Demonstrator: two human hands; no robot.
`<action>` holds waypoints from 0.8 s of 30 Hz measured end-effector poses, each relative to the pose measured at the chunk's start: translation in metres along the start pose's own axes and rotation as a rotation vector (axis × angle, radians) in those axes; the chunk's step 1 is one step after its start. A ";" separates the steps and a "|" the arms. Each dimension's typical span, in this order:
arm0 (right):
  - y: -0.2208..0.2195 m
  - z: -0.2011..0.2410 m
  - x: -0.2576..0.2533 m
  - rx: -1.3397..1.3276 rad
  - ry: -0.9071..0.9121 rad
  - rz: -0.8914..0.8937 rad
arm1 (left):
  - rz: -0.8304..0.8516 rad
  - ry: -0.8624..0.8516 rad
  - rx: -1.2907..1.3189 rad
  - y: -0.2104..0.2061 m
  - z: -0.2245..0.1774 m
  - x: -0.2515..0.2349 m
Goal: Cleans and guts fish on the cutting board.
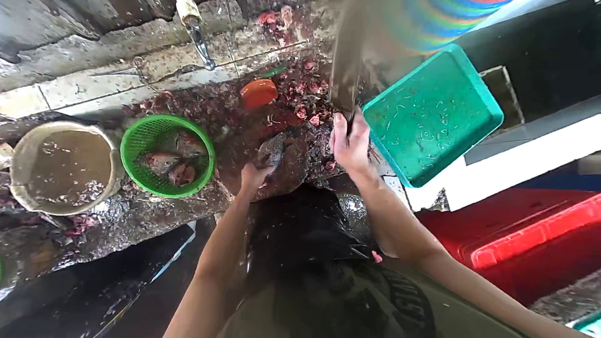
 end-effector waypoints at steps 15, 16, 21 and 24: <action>-0.074 -0.082 0.049 0.401 -0.179 0.467 | 0.172 -0.202 0.114 0.009 -0.010 -0.010; -0.087 -0.108 0.054 0.460 -0.354 0.659 | 0.185 -0.222 0.083 0.014 -0.013 -0.007; -0.038 -0.027 -0.006 0.322 -0.387 0.441 | 0.062 -0.140 0.658 -0.029 -0.011 0.002; -0.004 0.051 -0.037 -0.048 0.101 0.053 | -0.228 -0.185 0.818 -0.066 -0.015 -0.019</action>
Point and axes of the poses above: each hand's wrist, its own x-axis away from the middle knuckle, its own y-axis out of the back of the hand, z = x × y, the point moved 8 cm from there along -x, towards the middle knuckle, and after that the axes turned 7 degrees about z, right-handed, at the moved point
